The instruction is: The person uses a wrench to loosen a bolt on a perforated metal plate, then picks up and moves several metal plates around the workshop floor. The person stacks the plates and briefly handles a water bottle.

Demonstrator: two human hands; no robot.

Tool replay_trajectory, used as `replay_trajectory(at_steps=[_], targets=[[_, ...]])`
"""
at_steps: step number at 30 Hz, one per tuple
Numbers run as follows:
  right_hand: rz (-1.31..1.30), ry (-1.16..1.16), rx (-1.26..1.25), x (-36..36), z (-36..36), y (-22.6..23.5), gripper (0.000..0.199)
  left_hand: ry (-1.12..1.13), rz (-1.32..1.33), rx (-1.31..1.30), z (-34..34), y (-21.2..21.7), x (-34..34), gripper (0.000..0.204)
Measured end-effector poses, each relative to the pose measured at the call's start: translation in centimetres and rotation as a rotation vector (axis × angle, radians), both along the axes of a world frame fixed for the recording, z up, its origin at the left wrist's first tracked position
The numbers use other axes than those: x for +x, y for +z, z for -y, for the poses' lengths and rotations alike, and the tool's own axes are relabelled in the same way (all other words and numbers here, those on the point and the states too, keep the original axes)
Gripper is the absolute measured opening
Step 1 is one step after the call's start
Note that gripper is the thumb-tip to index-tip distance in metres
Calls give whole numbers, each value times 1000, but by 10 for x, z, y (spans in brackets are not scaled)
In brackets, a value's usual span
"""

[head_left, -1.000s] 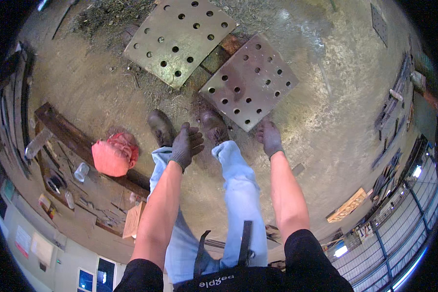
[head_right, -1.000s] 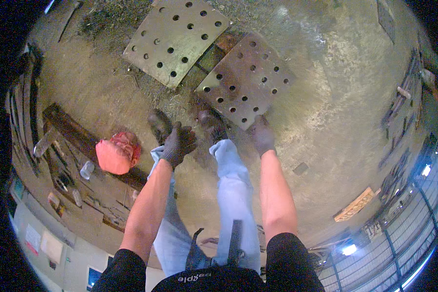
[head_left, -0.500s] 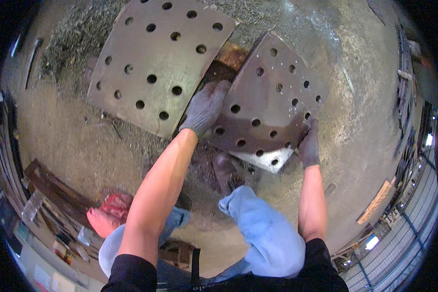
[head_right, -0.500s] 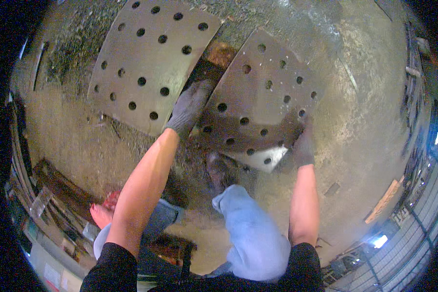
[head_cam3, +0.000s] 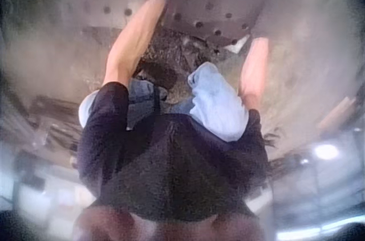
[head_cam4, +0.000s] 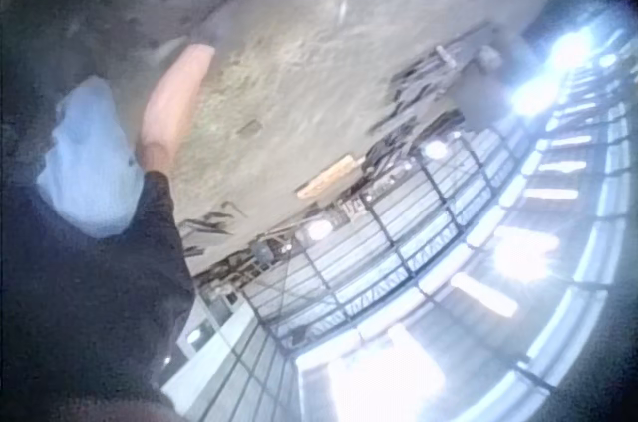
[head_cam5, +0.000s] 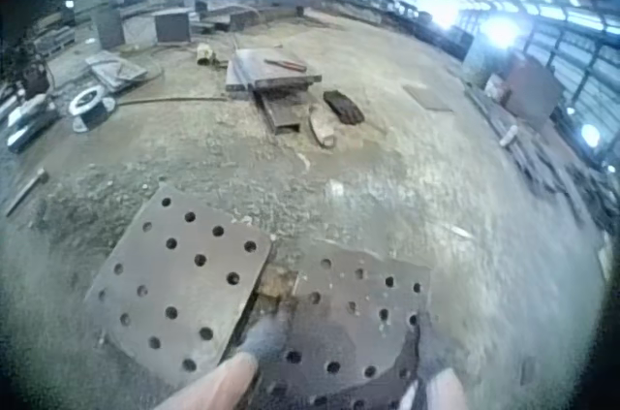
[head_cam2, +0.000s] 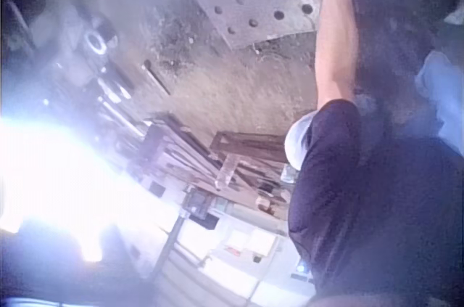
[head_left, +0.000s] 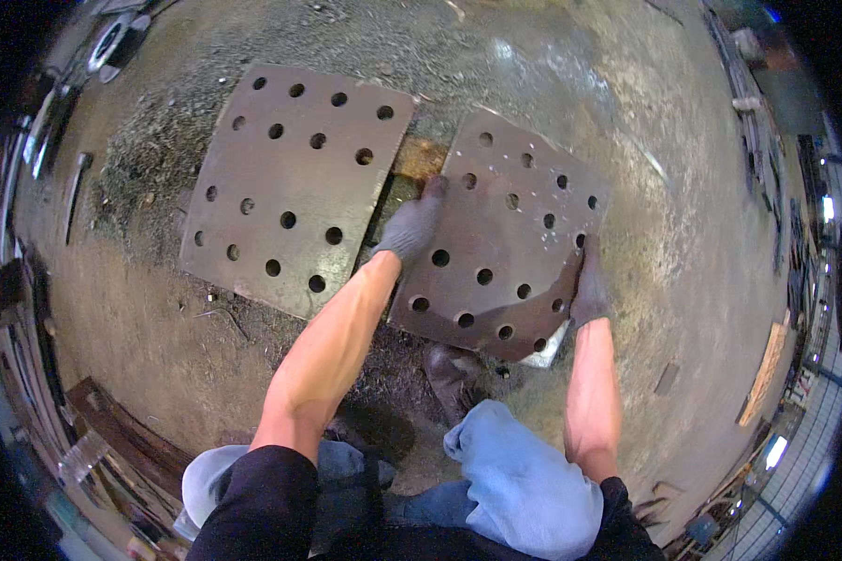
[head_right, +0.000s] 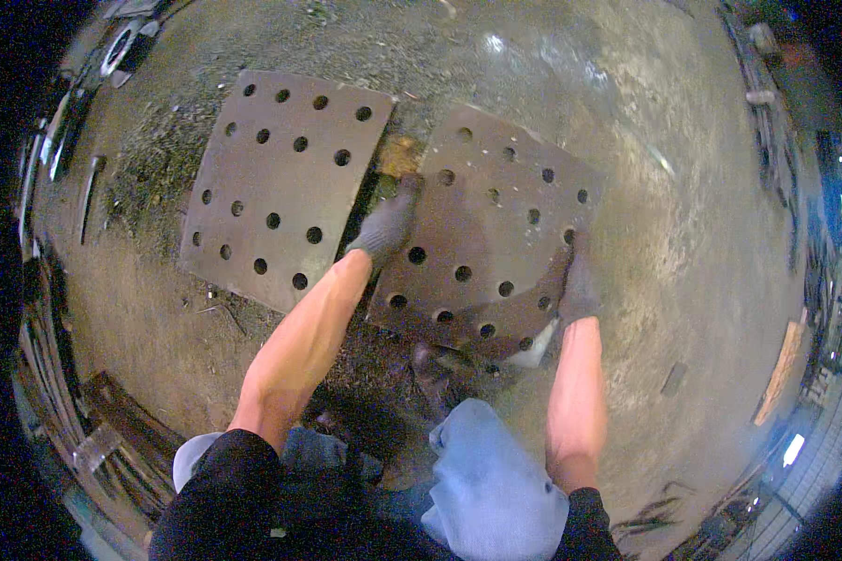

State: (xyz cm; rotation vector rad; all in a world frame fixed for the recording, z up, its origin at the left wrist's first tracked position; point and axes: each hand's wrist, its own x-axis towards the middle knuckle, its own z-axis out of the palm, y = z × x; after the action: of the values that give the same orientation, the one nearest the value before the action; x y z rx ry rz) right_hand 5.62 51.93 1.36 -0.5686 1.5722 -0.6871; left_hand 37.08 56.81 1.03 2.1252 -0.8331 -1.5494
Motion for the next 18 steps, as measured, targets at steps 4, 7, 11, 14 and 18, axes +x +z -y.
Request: replay_trajectory(at_steps=[4,7,11,14,18], targets=[[-7,49,-12,-5,-9,-7,69,63,6,86,-18,-21,5,111],[33,50,-16,-45,-9,-28,68,72,-64,77,-10,-7,-4,110],[-26,28,0,-17,-9,-14,56,18,-73,56,-2,4,5,100],[-98,-28,80,-4,-15,0,46,31,86,-101,-1,27,-7,89],[-26,-65,15,0,-28,-6,47,233,329,-462,-20,42,-28,80]])
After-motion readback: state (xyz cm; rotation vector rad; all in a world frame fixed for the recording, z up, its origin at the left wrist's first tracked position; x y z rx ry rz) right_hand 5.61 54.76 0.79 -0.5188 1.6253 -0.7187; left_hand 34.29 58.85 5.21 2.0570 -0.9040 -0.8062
